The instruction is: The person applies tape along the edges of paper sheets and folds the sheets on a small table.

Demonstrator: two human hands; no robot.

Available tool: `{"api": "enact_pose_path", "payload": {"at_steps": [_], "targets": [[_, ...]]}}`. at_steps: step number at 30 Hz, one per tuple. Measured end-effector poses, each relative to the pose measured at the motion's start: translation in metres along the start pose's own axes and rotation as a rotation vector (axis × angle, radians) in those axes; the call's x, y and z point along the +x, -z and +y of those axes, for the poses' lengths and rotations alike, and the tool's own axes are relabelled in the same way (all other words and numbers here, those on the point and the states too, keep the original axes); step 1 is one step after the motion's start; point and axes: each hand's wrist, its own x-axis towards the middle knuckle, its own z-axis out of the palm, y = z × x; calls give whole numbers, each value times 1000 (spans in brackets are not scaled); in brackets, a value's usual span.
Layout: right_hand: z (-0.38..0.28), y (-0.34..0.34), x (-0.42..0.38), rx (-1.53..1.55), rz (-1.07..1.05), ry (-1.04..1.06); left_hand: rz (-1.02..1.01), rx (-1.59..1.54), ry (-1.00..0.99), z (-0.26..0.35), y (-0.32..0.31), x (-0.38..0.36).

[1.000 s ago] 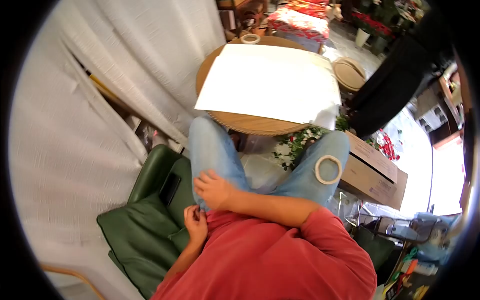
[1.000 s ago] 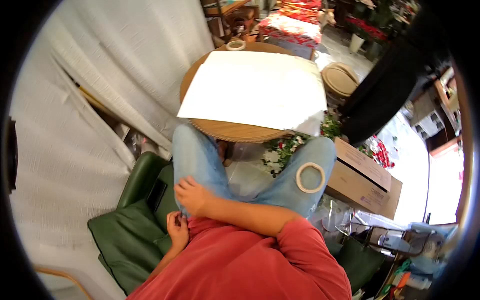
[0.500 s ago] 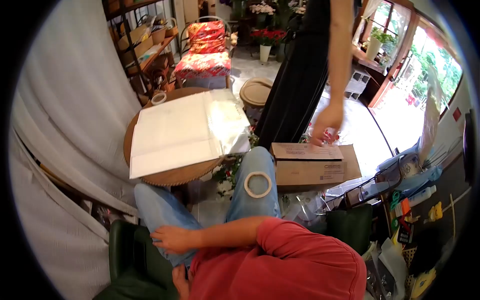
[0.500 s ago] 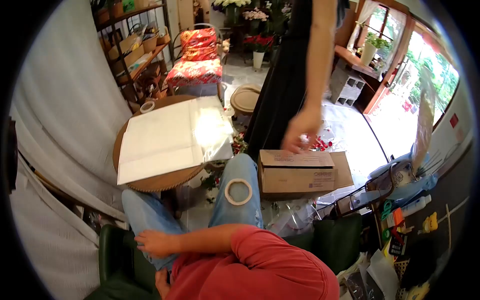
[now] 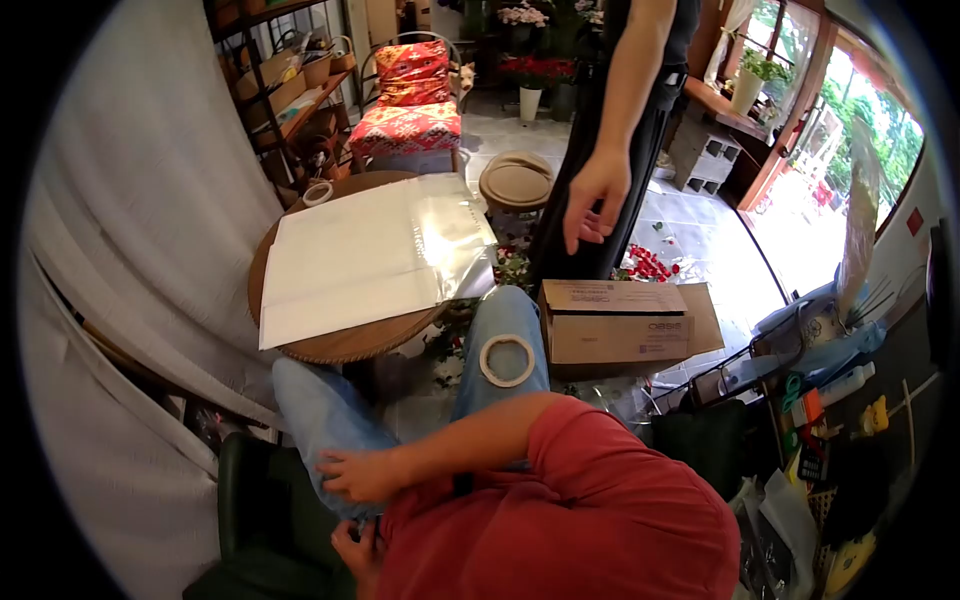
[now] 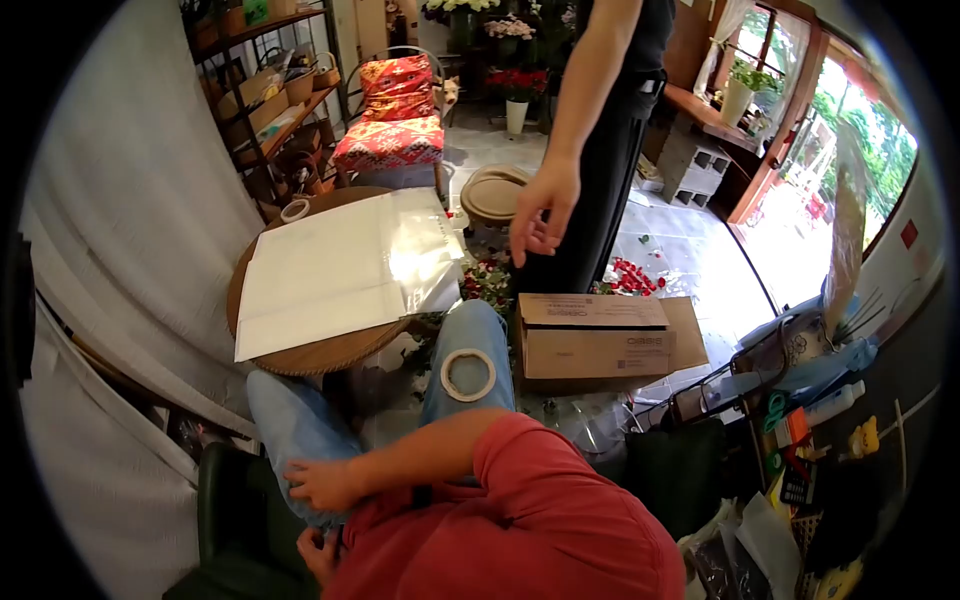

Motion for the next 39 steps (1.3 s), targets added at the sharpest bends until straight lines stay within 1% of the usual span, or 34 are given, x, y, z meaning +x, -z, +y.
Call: {"api": "enact_pose_path", "payload": {"at_steps": [1, 2, 3, 4, 5, 6, 7, 8, 10, 11, 12, 13, 15, 16, 17, 18, 19, 20, 21, 22, 25, 26, 27, 29, 31, 32, 33, 34, 37, 39], "targets": [[-1, 4, 5, 5, 1, 11, 27, -22, 81, 2, 1, -1], [-3, 7, 12, 76, -33, -86, 57, -46, 161, 4, 3, -2], [-6, 10, 17, 147, -68, -184, 49, 109, -55, -4, 5, -3], [-6, 15, 18, 150, -70, -176, 42, 261, -271, -8, 5, -4], [-5, 20, 17, 100, -27, -189, 47, 263, -262, -8, 1, -8], [-6, 22, 17, 50, 17, -203, 45, 325, -179, -7, -4, -11], [-7, 13, 18, 53, 14, -194, 41, 385, -94, -6, -7, -14], [-8, 0, 21, 6, 41, -204, 42, 387, -86, -6, -9, -17], [-10, 4, 24, -36, 66, -208, -16, 340, 13, -1, -9, -16], [-7, 6, 22, 34, 75, -212, -15, 340, 21, 1, -9, -14], [-6, 10, 22, 103, 84, -219, -56, 303, 34, 3, -6, -11], [-8, 6, 21, 107, 82, -218, -98, 267, 45, 4, -4, -10], [-13, -4, 21, 45, -51, -87, -97, 251, 46, -3, -12, -10], [-19, -12, 22, 45, -50, -84, -90, 237, 45, -3, -13, -7], [-25, -20, 23, 34, 43, -148, -84, 238, 50, -2, -14, -5], [-29, -21, 25, 26, 136, -212, -115, 228, 123, 7, -13, 0], [-33, -21, 26, 32, 134, -209, -150, 217, 197, 11, -11, 0], [-37, -21, 26, -59, 132, -266, -151, 216, 201, 8, -13, -3], [-39, -15, 25, -153, 129, -323, -88, 212, 128, 3, -16, -4], [-41, -9, 25, -152, 125, -321, -24, 207, 55, 0, -18, -5], [-39, -1, 27, -223, 144, -315, -30, 158, 43, -1, -16, -6], [-39, -5, 29, -215, 86, -325, -24, 156, 48, 3, -21, -3], [-40, -10, 31, -205, 28, -338, 61, -141, 355, 12, -27, 5], [-34, -15, 34, -209, 18, -334, 144, -440, 654, 21, -29, 16], [-28, -14, 35, -212, 9, -326, 116, -66, 392, 27, -25, 23], [-26, -13, 34, -151, -49, -308, 117, -65, 396, 31, -23, 25], [-25, -13, 34, -88, -105, -292, 131, -80, 444, 36, -21, 27], [-23, -13, 33, -85, -102, -294, 145, -95, 490, 38, -19, 29], [-21, -12, 24, 9, -41, -260, 114, -156, 510, 41, -14, 29], [-17, -13, 18, 90, 29, -316, 123, -152, 496, 42, -18, 30]]}}
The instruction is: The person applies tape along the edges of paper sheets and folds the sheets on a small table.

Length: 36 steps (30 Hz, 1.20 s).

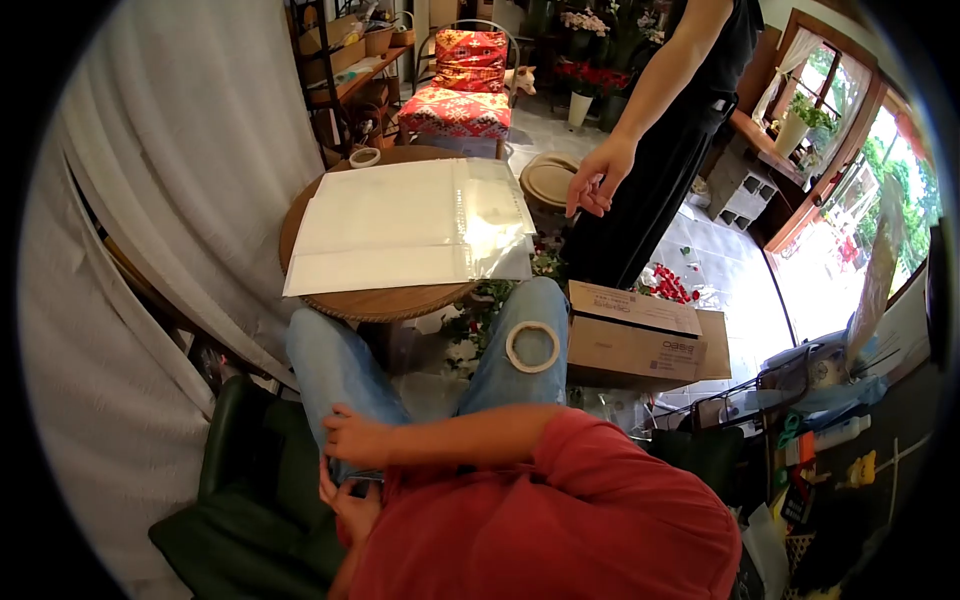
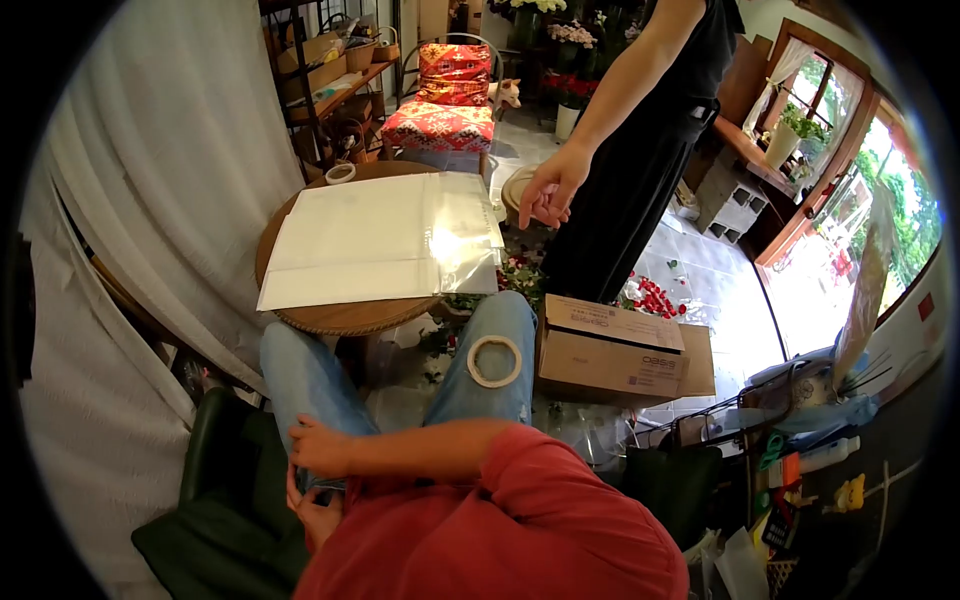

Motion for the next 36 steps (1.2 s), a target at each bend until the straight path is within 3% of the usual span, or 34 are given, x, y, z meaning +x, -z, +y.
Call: {"api": "enact_pose_path", "payload": {"at_steps": [1, 3, 5, 8, 11, 13, 18, 20, 22, 23, 24, 25, 26, 29, 36], "targets": [[-1, -2, -2, 5, 3, 2, 2, -3, -16, 2, -1, -1], [-8, -9, -10, -121, 291, -18, -4, 95, 65, 21, -6, 2], [-8, -12, -13, -49, 276, -33, -6, 191, 139, 31, -1, 3], [0, 0, -15, 144, 273, -11, -163, 239, 148, 22, 28, 0], [3, 42, -34, 399, 284, 35, -338, 126, -62, 17, 71, -12], [-12, 72, -47, 538, 296, 28, -396, 35, -83, 41, 105, 1], [-26, 119, -65, 1126, -95, -334, -413, -66, -299, 110, 107, 54], [-8, 139, -86, 784, 269, -356, -429, -93, -381, 107, 84, 71], [12, 208, -110, 657, 371, -820, -358, -367, -246, 131, 59, 79], [36, 211, -132, 768, 678, -981, -415, -315, -368, 120, 47, 86], [66, 216, -162, 723, 1043, -830, -423, -325, -372, 121, 39, 88], [72, 258, -171, 621, 1226, -1099, -488, -329, -331, 125, 31, 87], [92, 273, -198, 501, 1355, -1108, -552, -328, -288, 126, 25, 86], [118, 311, -237, 418, 1542, -1054, -642, -419, -318, 120, 0, 84], [157, 326, -243, 500, 1538, -1083, -769, -447, -306, 106, -21, 93]]}}
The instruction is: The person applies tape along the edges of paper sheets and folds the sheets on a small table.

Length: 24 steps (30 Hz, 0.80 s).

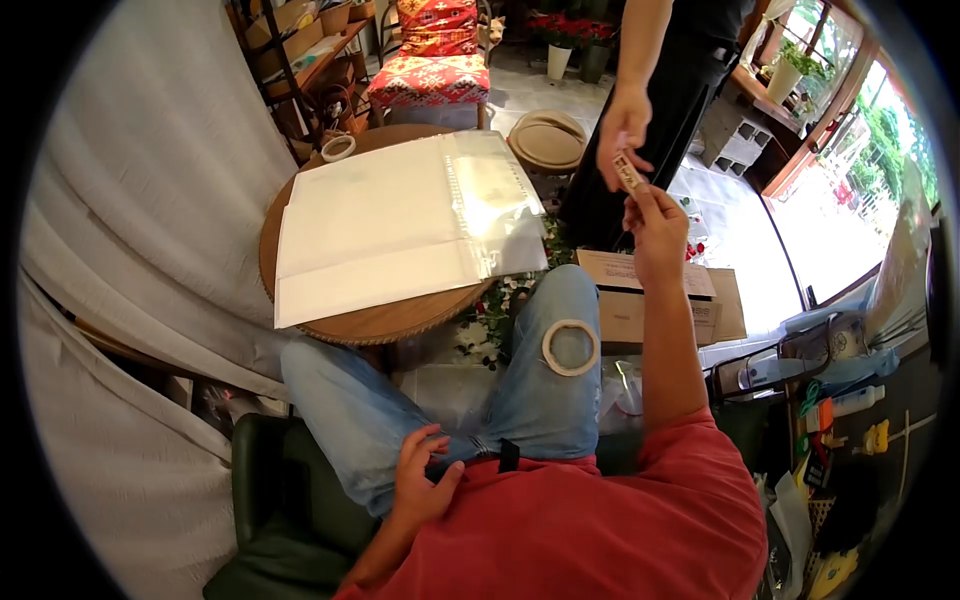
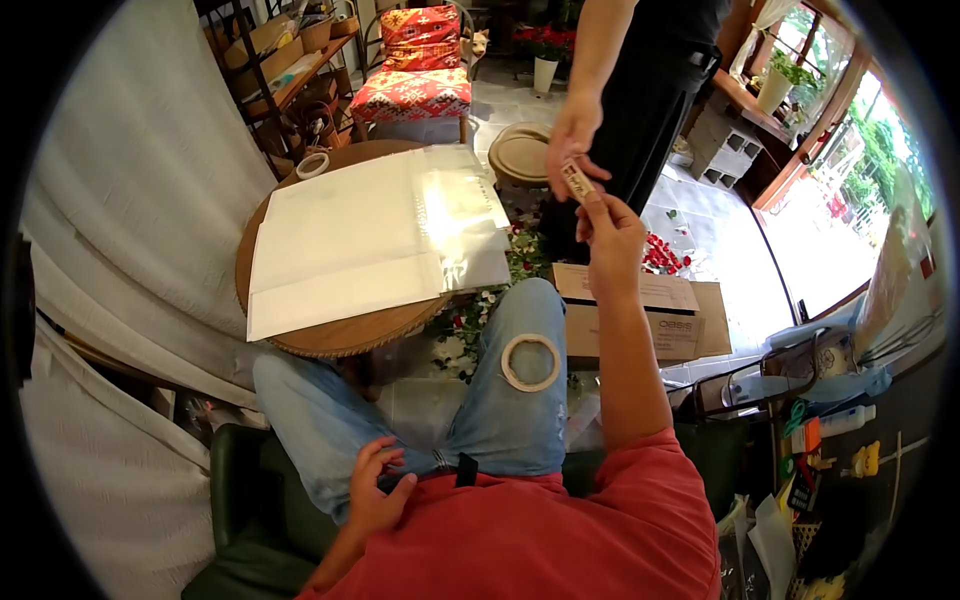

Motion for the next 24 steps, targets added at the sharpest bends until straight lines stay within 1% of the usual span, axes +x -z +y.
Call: {"api": "enact_pose_path", "payload": {"at_steps": [2, 4, 7, 8, 9, 10, 11, 12, 13, 14, 15, 16, 17, 18, 19, 20, 22, 24], "targets": [[4, -1, 11, 73, 26, 19, 20, -34, 23, -6, 2, 4], [3, -4, 18, 76, 26, 6, 22, -46, 43, -9, 5, 10], [11, -9, 27, 96, 46, 98, 18, -51, 55, -12, 9, 21], [17, -13, 26, 91, 45, 92, 13, -40, 46, -12, 10, 25], [19, -21, 21, 129, 107, 83, 13, -43, 53, -11, 11, 30], [23, -29, 15, 166, 171, 76, 17, -38, 19, -11, 12, 37], [35, -32, 7, 185, 138, 77, 22, -32, -18, -12, 14, 44], [46, -40, -1, 151, 126, 74, 24, -34, -16, -13, 16, 52], [55, -53, -12, 116, 111, 72, 34, -28, -55, -14, 17, 60], [62, -71, -25, -209, -12, 199, 44, -21, -94, -14, 18, 69], [91, -75, -26, -462, -204, 258, 47, -26, -92, -14, 20, 77], [83, -98, -38, -707, -395, 333, 56, -11, -126, -13, 22, 85], [91, -114, -40, -776, -563, 528, 63, 4, -162, -12, 24, 93], [98, -132, -37, -881, -696, 616, 59, 3, -161, -9, 26, 102], [107, -149, -33, -924, -782, 693, 62, 13, -209, -5, 29, 112], [125, -155, -26, -924, -781, 694, 68, 22, -258, -2, 31, 119], [166, -165, -11, -1026, -951, 766, 80, 46, -297, 3, 35, 128], [174, -168, -4, -1015, -1000, 755, 100, 69, -331, 2, 40, 130]]}}
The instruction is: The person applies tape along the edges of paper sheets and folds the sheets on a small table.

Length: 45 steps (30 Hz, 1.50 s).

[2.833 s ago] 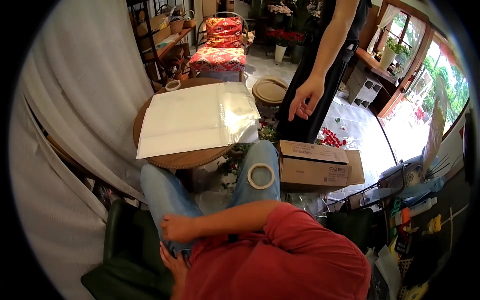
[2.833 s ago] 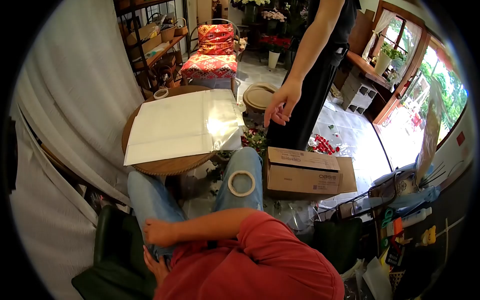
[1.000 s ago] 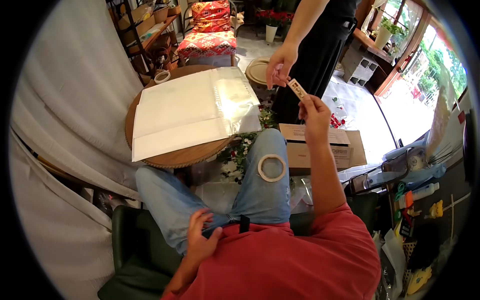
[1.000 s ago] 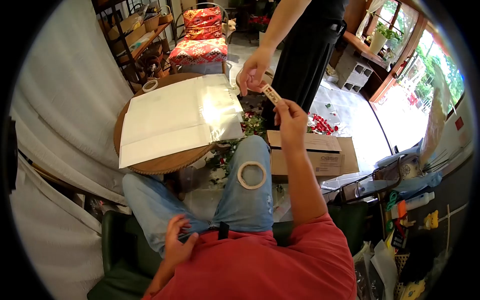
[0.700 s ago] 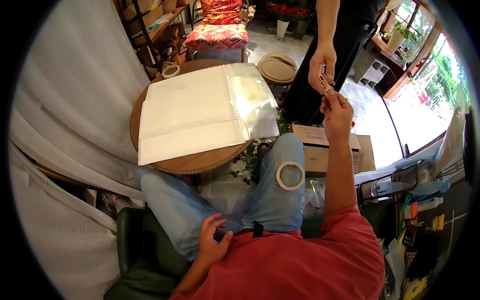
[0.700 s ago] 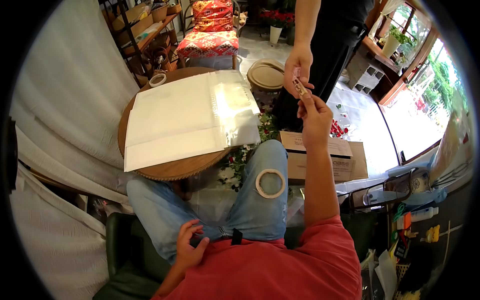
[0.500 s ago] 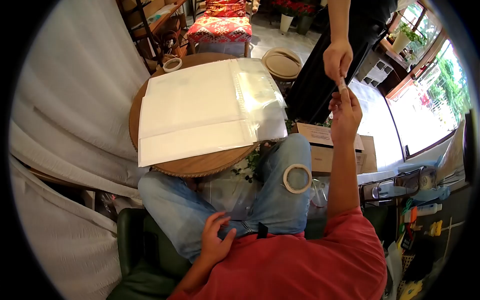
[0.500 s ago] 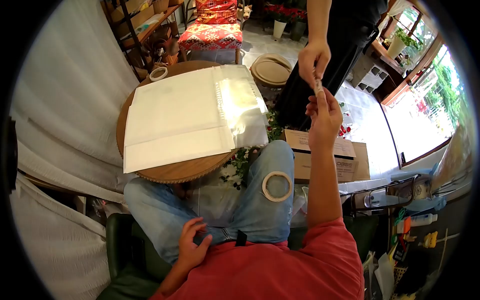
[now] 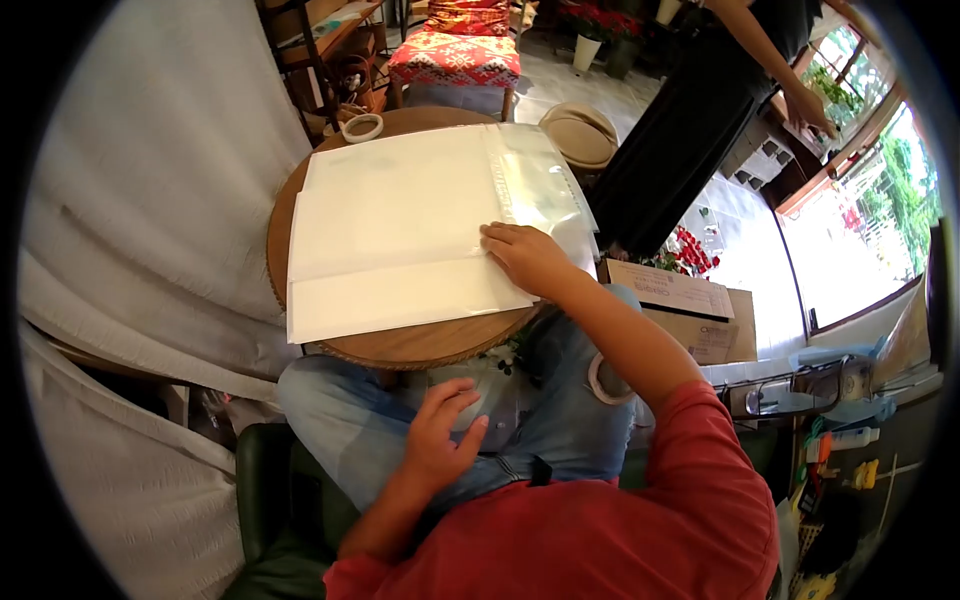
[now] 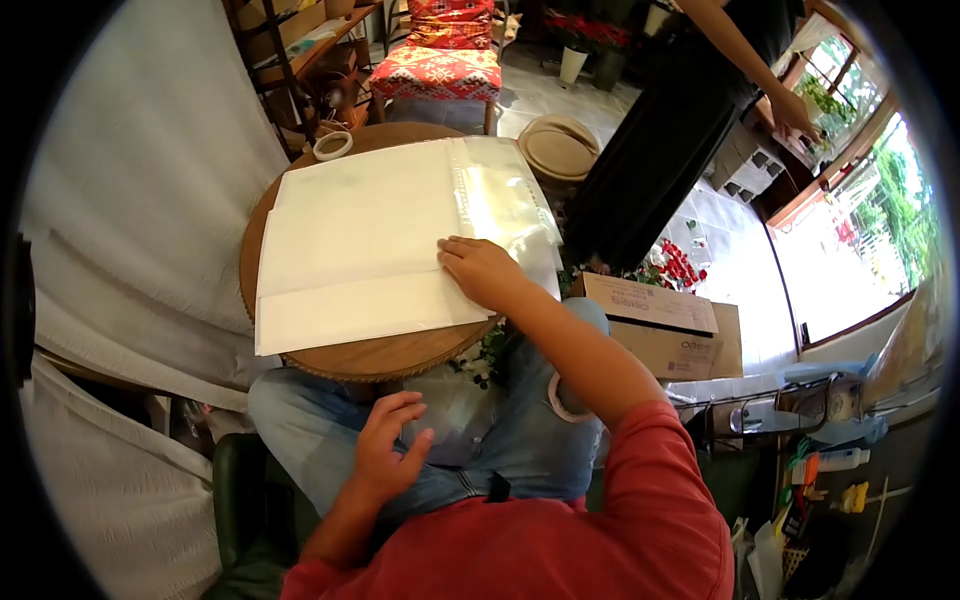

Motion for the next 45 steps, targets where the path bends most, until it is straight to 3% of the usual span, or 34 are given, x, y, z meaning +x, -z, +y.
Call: {"api": "enact_pose_path", "payload": {"at_steps": [3, 5, 10, 16, 19, 21, 24, 26, 30, 34, 36, 37, 40, 42, 45], "targets": [[10, 3, -1, -147, 5, 162, 28, -21, 0, -6, -4, -11], [11, 9, 0, -135, -31, 157, 30, -108, 82, -10, -7, -18], [8, 21, 12, -59, 26, 253, 28, -119, 69, -8, -6, -17], [27, 16, 18, -123, -48, 267, 16, -97, 44, -5, 0, -17], [26, 18, 20, -117, -84, 191, 14, -73, 41, -6, 4, -16], [21, 19, 23, 76, -44, -77, 26, -61, 32, -6, 9, -12], [21, 27, 24, 217, -78, -121, 55, -31, 22, -6, 21, 1], [22, 25, 20, 192, -57, -89, 118, 202, -135, -12, 34, 19], [15, 26, 17, 133, 65, -56, 192, 455, -202, -44, 56, 75], [9, 23, 13, 91, 50, -85, 177, 711, -266, -92, 90, 138], [14, 29, 11, 13, 56, 206, -79, 719, -128, -108, 105, 157], [18, 31, 10, 14, 57, 209, -144, 687, 13, -106, 110, 160], [17, 32, 10, -48, 14, 246, -112, 679, 3, -112, 120, 162], [15, 32, 12, -99, 127, 265, -109, 659, -41, -115, 123, 163], [7, 34, 15, -156, 134, 188, -87, 627, -110, -124, 127, 165]]}}
